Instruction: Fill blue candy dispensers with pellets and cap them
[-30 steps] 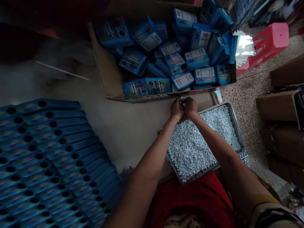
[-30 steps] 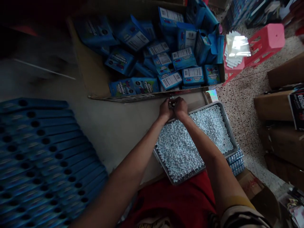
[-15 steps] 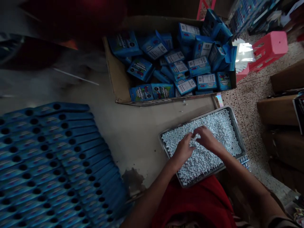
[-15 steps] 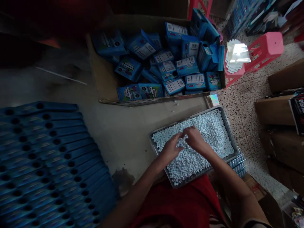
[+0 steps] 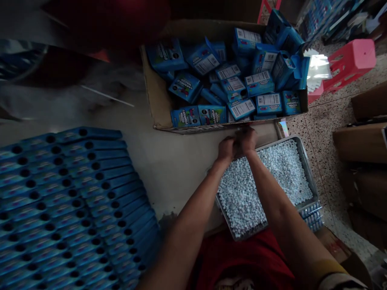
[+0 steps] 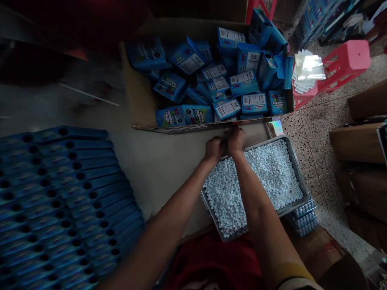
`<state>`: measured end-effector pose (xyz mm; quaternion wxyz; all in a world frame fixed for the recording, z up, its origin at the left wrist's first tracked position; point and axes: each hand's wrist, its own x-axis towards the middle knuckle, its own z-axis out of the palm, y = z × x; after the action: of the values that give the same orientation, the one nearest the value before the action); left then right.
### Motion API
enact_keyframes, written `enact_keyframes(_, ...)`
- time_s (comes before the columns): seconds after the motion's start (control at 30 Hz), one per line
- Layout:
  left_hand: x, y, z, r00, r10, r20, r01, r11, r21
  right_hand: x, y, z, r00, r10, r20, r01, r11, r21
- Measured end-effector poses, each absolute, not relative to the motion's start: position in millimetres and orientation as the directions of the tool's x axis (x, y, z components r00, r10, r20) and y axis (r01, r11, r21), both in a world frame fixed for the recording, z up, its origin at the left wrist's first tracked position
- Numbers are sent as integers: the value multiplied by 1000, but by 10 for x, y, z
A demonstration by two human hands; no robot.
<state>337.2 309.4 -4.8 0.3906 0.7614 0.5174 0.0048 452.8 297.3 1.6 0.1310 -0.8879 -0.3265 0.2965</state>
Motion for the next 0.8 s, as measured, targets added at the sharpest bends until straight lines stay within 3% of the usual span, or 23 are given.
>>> enact_keyframes(0.13,3050,2977,58,379,844,-380,799,-90,595,4409,3014,-1,697,552,-457,377,-825,-421)
enact_keyframes(0.3,2582,2525,274,234,944,-234,729,-11,685,4310,3062,16,764,456,-455,220,-849,-481)
enact_keyframes(0.47,2468,1753,373,474,833,-284,604,-73,794,4383,3021,97,723,500,-478,237,-828,-508)
enact_keyframes(0.57,2458,1532,461,568,765,-305,574,-102,812,4470,2731,295,629,597,-497,292,-775,-561)
enact_keyframes(0.7,2427,2033,748,448,893,-34,592,-268,760,4752,1873,668,355,809,-469,409,-585,-700)
enact_keyframes(0.77,2507,2573,906,392,915,94,638,-344,689,4985,1323,811,479,797,-369,415,-575,-705)
enact_keyframes(0.8,2582,2858,967,393,909,136,655,-381,653,5108,1035,859,627,728,-278,402,-608,-684)
